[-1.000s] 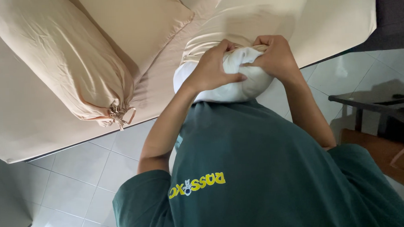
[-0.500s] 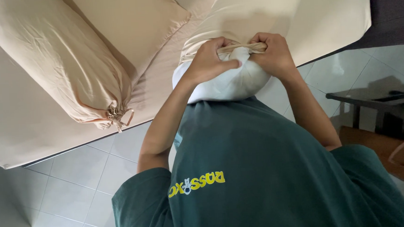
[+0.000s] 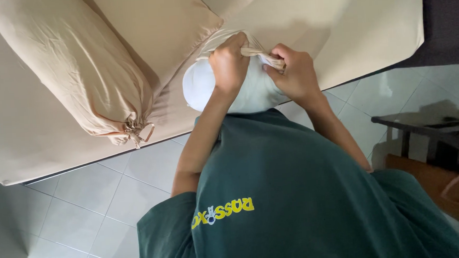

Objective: The person inserts a white pillow into a beige pillowcase on a bed. They align the corners, push the pillow inside, and smooth the fabric to fit the case properly.

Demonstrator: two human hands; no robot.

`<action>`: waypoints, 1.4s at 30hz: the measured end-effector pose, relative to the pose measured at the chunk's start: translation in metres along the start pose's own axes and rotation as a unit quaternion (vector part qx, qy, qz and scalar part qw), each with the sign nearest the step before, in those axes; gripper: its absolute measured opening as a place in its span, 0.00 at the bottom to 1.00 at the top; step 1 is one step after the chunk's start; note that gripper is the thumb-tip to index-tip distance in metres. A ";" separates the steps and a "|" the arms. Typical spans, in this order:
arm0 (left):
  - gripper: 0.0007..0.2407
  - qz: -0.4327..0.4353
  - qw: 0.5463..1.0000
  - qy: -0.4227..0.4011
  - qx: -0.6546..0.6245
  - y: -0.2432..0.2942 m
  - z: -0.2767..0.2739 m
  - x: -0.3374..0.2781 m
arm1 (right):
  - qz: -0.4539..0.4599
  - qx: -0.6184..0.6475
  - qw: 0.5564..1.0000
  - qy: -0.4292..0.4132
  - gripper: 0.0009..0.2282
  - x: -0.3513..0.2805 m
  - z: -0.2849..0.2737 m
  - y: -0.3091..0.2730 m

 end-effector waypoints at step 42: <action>0.14 0.049 0.930 -0.199 -0.305 -0.014 0.017 -0.024 | -0.152 -0.200 0.968 -0.027 0.15 0.015 0.014 0.060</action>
Point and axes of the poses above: each hand's wrist, its own x-axis towards the middle knuckle, its own z-axis out of the palm, y = z × x, the point moved 5 cm from there along x, towards the middle knuckle, and after that the axes turned 3 degrees about -y, right-handed, at the moved point
